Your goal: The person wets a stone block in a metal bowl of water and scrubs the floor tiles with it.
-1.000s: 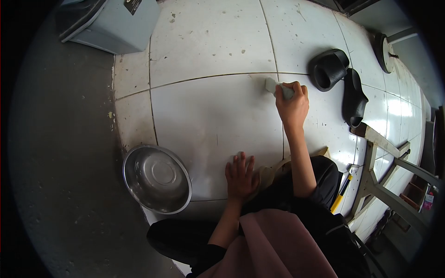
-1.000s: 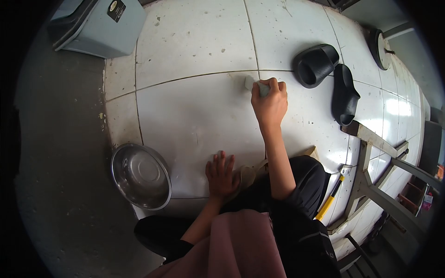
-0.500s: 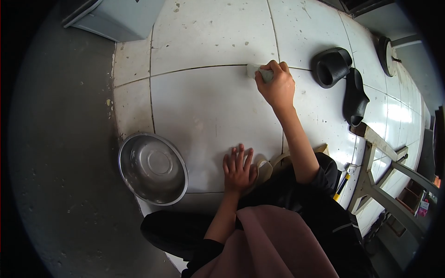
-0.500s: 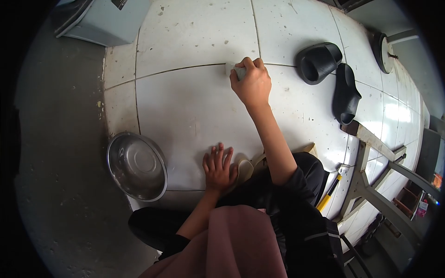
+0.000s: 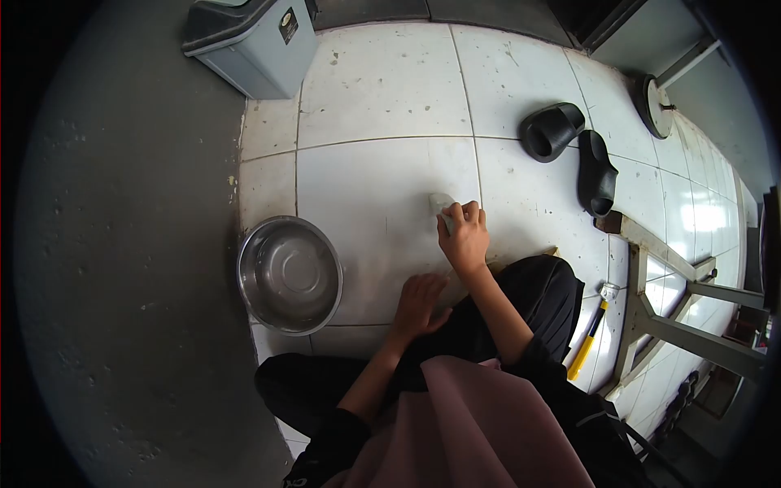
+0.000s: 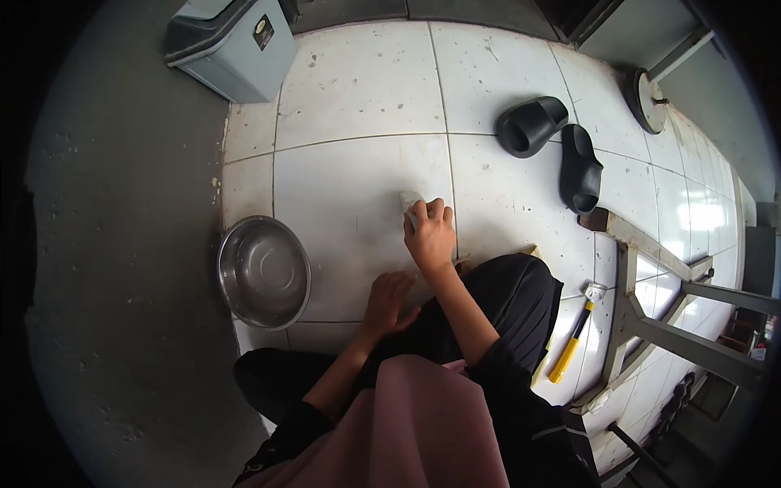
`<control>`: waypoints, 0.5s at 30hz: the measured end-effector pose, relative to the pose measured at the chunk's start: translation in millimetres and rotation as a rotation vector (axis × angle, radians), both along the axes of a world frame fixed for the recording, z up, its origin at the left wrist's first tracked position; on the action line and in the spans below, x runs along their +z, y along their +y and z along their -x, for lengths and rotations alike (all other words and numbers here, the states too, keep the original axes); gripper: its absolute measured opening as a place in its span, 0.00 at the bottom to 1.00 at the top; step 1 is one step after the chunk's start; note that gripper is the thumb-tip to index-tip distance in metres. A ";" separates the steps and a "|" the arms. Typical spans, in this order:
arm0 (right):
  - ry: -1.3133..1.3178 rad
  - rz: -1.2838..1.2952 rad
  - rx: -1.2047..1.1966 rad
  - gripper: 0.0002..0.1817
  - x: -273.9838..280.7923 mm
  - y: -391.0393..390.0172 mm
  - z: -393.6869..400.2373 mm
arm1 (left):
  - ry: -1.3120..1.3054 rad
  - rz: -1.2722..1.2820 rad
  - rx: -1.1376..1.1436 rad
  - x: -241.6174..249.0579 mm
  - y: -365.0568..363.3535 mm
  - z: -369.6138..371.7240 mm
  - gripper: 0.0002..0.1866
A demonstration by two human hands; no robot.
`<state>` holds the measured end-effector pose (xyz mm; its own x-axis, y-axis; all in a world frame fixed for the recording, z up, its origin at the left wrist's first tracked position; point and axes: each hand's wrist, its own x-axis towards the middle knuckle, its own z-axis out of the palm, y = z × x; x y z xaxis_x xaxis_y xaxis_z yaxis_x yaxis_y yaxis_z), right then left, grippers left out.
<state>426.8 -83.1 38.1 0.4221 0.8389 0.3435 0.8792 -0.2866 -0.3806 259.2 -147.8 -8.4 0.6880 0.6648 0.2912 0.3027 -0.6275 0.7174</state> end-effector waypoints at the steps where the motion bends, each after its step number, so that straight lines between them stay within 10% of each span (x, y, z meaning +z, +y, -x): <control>1: 0.002 -0.029 -0.004 0.11 -2.5 7.7 -4.5 | 0.038 0.046 -0.048 8.3 -12.7 8.9 0.30; 6: 0.036 -0.076 -0.094 0.10 -1.3 79.3 -25.9 | 0.205 0.262 -0.187 14.9 -77.1 34.2 0.23; 15: 0.282 0.380 -0.065 0.16 26.5 44.7 -34.6 | 0.337 0.517 0.378 37.9 -100.1 32.8 0.23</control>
